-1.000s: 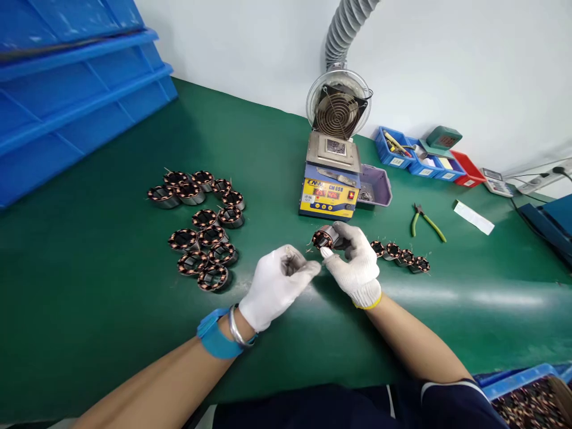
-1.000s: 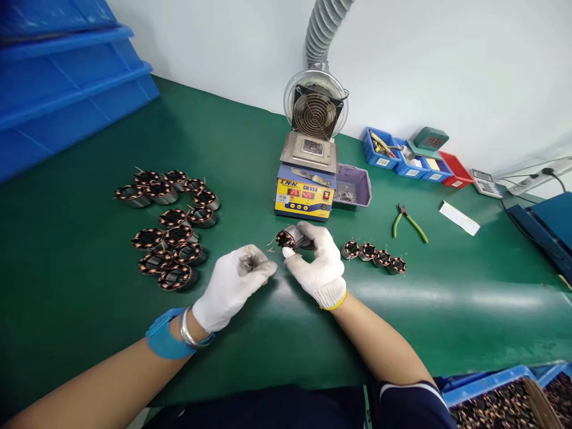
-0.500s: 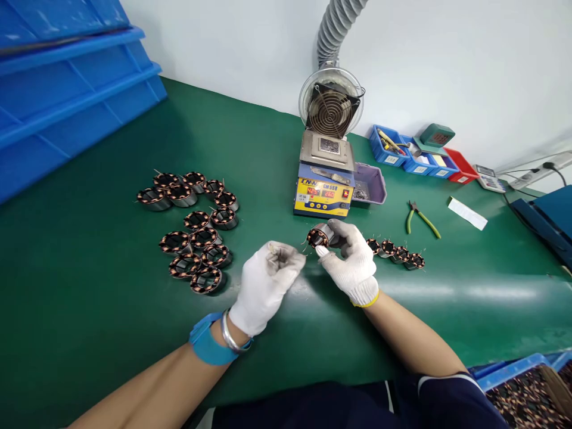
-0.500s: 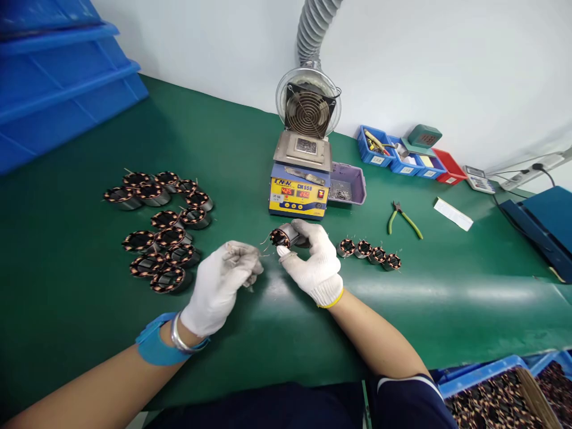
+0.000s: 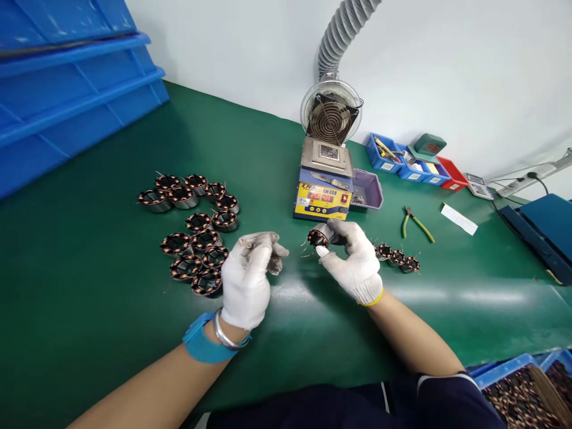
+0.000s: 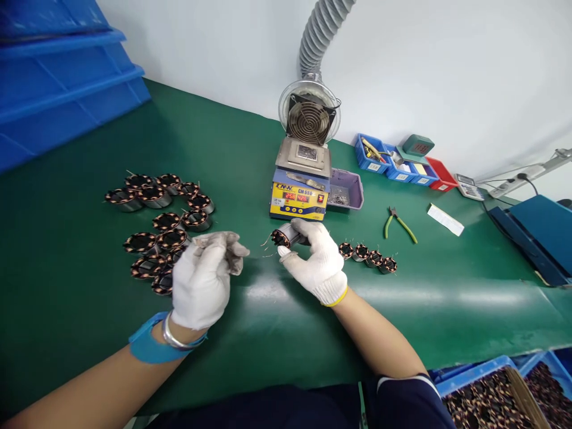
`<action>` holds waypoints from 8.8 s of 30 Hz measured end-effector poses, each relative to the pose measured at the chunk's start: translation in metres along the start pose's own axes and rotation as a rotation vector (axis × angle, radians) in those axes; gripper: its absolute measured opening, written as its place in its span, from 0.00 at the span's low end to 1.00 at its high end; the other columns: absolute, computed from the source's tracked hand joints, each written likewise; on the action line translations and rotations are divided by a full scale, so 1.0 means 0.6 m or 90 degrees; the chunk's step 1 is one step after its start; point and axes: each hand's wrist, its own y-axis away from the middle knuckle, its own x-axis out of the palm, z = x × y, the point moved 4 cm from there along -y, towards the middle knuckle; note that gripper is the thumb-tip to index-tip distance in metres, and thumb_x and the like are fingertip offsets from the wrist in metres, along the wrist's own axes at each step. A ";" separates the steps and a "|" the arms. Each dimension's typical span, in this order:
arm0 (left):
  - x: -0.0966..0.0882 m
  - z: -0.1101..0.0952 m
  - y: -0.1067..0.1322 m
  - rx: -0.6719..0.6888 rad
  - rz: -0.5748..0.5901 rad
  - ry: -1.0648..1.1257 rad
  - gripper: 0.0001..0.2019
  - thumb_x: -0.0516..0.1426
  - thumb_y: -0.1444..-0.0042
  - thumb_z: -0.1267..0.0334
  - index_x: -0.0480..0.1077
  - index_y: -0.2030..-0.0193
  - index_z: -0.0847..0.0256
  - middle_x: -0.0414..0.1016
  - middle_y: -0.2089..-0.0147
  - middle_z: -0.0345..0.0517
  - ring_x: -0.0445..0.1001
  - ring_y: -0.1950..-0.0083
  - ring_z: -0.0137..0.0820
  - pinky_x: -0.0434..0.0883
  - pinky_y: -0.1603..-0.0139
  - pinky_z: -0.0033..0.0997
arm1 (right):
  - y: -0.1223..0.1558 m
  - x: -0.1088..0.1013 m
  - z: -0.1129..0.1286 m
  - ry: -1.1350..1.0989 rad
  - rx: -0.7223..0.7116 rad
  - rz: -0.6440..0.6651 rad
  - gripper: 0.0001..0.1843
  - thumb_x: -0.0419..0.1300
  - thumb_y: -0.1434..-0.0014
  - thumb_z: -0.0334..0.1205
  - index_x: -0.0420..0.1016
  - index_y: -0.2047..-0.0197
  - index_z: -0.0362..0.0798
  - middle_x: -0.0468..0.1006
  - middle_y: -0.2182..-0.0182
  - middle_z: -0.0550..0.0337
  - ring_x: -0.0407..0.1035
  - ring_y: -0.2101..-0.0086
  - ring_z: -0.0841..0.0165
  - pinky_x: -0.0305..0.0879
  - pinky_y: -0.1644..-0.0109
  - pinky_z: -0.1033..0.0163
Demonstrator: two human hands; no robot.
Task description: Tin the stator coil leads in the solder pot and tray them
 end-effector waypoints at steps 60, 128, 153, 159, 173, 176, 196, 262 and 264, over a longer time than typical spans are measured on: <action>0.014 0.059 -0.035 0.112 0.169 -0.235 0.27 0.47 0.40 0.61 0.59 0.35 0.67 0.62 0.33 0.56 0.58 0.31 0.39 0.54 0.29 0.41 | -0.091 0.085 0.028 -0.186 0.310 0.516 0.16 0.59 0.41 0.54 0.75 0.61 0.50 0.80 0.72 0.60 0.76 0.72 0.67 0.76 0.68 0.61; 0.024 0.020 -0.047 0.289 0.187 -0.953 0.20 0.51 0.42 0.52 0.69 0.48 0.61 0.63 0.35 0.52 0.73 0.47 0.46 0.70 0.50 0.45 | -0.358 -0.069 -0.113 -0.028 0.196 -0.037 0.21 0.63 0.51 0.40 0.74 0.53 0.45 0.80 0.60 0.58 0.74 0.62 0.68 0.71 0.53 0.60; 0.045 0.031 -0.019 0.224 0.251 -0.852 0.43 0.61 0.60 0.39 0.65 0.40 0.67 0.72 0.43 0.58 0.72 0.44 0.52 0.70 0.44 0.48 | 0.076 -0.310 -0.125 0.623 0.462 0.166 0.26 0.54 0.43 0.54 0.73 0.43 0.57 0.75 0.47 0.49 0.71 0.50 0.47 0.66 0.50 0.42; 0.052 0.050 -0.024 0.274 0.285 -0.814 0.20 0.59 0.51 0.47 0.76 0.58 0.61 0.76 0.48 0.49 0.74 0.49 0.47 0.71 0.45 0.47 | 0.056 -0.050 -0.053 -0.069 0.222 0.316 0.24 0.65 0.49 0.49 0.76 0.48 0.56 0.81 0.58 0.57 0.76 0.60 0.60 0.73 0.56 0.55; 0.039 0.070 -0.031 0.198 0.276 -0.594 0.28 0.55 0.49 0.61 0.65 0.39 0.61 0.76 0.45 0.49 0.77 0.51 0.36 0.72 0.47 0.33 | 0.036 0.064 -0.062 -0.120 0.154 0.114 0.27 0.66 0.50 0.44 0.73 0.45 0.52 0.78 0.51 0.56 0.74 0.54 0.62 0.71 0.47 0.57; 0.035 0.059 -0.035 0.107 0.314 -0.576 0.13 0.53 0.47 0.59 0.74 0.60 0.63 0.80 0.63 0.49 0.77 0.66 0.34 0.73 0.62 0.32 | 0.038 0.058 -0.070 -0.107 0.163 0.089 0.27 0.65 0.49 0.45 0.73 0.45 0.51 0.77 0.51 0.55 0.74 0.55 0.63 0.72 0.48 0.57; 0.003 -0.012 -0.029 -0.060 0.213 -0.109 0.15 0.54 0.41 0.53 0.63 0.73 0.61 0.67 0.77 0.39 0.63 0.79 0.25 0.59 0.80 0.26 | 0.035 0.067 -0.071 -0.365 0.300 0.068 0.26 0.66 0.52 0.44 0.72 0.49 0.49 0.81 0.58 0.55 0.77 0.61 0.63 0.77 0.58 0.57; 0.035 0.051 -0.027 0.080 0.251 -0.436 0.25 0.56 0.43 0.50 0.68 0.45 0.64 0.78 0.53 0.51 0.78 0.57 0.34 0.74 0.53 0.34 | -0.388 -0.025 -0.001 0.435 -0.026 0.116 0.20 0.61 0.46 0.45 0.74 0.50 0.50 0.77 0.55 0.51 0.69 0.53 0.52 0.64 0.47 0.42; 0.032 0.051 -0.031 0.100 0.208 -0.390 0.28 0.55 0.42 0.50 0.64 0.40 0.66 0.76 0.48 0.54 0.77 0.55 0.33 0.74 0.51 0.33 | -0.344 -0.015 0.006 0.315 0.005 0.118 0.20 0.62 0.46 0.49 0.75 0.50 0.52 0.78 0.55 0.54 0.70 0.53 0.53 0.64 0.46 0.42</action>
